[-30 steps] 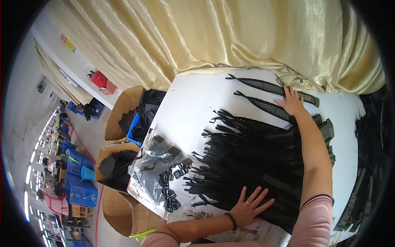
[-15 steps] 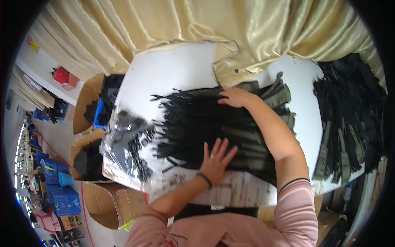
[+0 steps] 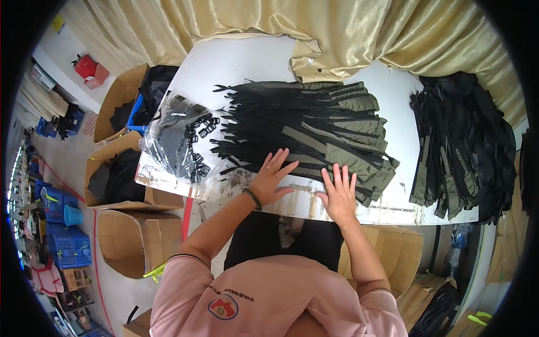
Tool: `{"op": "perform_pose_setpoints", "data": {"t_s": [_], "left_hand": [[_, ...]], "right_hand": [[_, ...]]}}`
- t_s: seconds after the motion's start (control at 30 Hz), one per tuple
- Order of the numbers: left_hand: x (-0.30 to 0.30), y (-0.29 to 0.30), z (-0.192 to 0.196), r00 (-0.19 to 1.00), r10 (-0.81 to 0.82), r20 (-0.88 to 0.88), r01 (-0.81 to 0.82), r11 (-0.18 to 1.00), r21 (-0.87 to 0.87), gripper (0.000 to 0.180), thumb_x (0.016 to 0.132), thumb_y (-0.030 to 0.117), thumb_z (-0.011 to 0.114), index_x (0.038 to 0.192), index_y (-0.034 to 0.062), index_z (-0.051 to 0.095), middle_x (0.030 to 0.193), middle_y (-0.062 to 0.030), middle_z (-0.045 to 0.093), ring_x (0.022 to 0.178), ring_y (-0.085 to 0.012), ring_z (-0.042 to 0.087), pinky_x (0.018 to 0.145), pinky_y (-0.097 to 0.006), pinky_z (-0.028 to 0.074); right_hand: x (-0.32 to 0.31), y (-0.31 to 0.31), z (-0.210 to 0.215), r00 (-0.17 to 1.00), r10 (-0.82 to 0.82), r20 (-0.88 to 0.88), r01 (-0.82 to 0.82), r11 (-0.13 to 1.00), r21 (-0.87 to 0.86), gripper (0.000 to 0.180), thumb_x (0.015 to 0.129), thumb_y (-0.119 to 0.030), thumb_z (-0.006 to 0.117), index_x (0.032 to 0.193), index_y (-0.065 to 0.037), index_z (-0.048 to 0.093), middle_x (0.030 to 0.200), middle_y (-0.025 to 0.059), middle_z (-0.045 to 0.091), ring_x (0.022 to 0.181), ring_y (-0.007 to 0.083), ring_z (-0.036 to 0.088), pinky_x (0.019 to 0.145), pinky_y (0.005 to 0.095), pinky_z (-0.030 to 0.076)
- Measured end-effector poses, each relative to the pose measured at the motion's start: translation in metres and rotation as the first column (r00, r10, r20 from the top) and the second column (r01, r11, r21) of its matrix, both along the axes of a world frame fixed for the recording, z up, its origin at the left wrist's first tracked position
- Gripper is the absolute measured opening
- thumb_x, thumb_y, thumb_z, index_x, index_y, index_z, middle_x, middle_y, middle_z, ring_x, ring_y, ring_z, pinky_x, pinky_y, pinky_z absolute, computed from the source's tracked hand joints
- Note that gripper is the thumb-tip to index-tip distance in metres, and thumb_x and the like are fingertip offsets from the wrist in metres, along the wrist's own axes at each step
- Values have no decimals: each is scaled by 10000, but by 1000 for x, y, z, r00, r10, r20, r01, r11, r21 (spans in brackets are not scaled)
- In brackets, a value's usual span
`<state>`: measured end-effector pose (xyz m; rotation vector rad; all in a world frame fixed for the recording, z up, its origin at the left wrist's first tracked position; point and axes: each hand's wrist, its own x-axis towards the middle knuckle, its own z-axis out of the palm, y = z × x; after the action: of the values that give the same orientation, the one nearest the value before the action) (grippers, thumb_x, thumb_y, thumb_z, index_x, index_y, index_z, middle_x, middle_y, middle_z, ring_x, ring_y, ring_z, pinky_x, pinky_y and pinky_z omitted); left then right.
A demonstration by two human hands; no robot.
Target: Attaching black plastic clips to strips of green and black mesh material at a workstation.
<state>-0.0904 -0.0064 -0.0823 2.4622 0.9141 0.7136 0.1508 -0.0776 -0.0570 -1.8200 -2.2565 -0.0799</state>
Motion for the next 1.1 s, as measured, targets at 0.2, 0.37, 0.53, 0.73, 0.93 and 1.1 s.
{"op": "perform_pose_setpoints", "data": {"t_s": [0.2, 0.37, 0.53, 0.73, 0.93, 1.1], "left_hand": [[-78, -28, 15, 957, 240, 162, -261, 958, 122, 531, 740, 141, 708, 1237, 112, 522, 1382, -183, 375, 1303, -384, 327, 1070, -483, 272], [-192, 16, 33, 574, 773, 271, -809, 484, 333, 512, 770, 199, 671, 1220, 48, 483, 1334, -254, 382, 1239, -426, 352, 1055, -465, 261], [-300, 97, 33, 323, 943, 81, -929, 300, 214, 800, 776, 524, 620, 1392, 109, 321, 1445, -226, 275, 1355, -385, 217, 1079, -549, 161], [-348, 165, 15, 494, 864, -99, -857, 464, -226, 530, 789, 386, 666, 1214, 93, 548, 1120, -149, 616, 1050, -248, 574, 915, -388, 410], [-350, 155, 13, 467, 773, 428, -735, 609, -298, 197, 786, 85, 697, 974, 31, 676, 877, -49, 659, 818, -109, 585, 782, -250, 453], [-376, 127, 26, 405, 620, 672, -591, 738, -326, 131, 839, 67, 650, 962, 32, 679, 867, 13, 645, 789, -77, 563, 750, -226, 444]], "right_hand": [[22, 13, -22, 1000, -15, -22, 16, 998, 58, 738, 748, -369, 677, 1389, -166, 372, 1480, 140, 238, 1369, 355, 183, 1103, 538, 121], [15, 16, 1, 992, -9, -125, 13, 999, 32, 734, 728, -244, 713, 1376, -134, 385, 1490, 136, 219, 1377, 355, 165, 1108, 530, 111], [-31, 2, 20, 979, 39, -201, -7, 988, 157, 590, 753, -88, 653, 1307, -82, 452, 1469, 180, 256, 1367, 389, 195, 1104, 532, 145], [-124, -9, 11, 861, 393, -322, -409, 912, 22, 613, 797, -205, 652, 1350, -118, 400, 1450, 204, 264, 1354, 383, 230, 1086, 533, 197], [-198, 20, -11, 717, 627, -305, -655, 755, 13, 664, 793, -242, 665, 1371, -130, 358, 1447, 177, 273, 1343, 380, 242, 1076, 544, 192], [-231, 39, -37, 715, 634, -294, -660, 751, 15, 731, 783, -297, 666, 1401, -151, 304, 1462, 148, 262, 1355, 348, 232, 1085, 540, 175]]}}
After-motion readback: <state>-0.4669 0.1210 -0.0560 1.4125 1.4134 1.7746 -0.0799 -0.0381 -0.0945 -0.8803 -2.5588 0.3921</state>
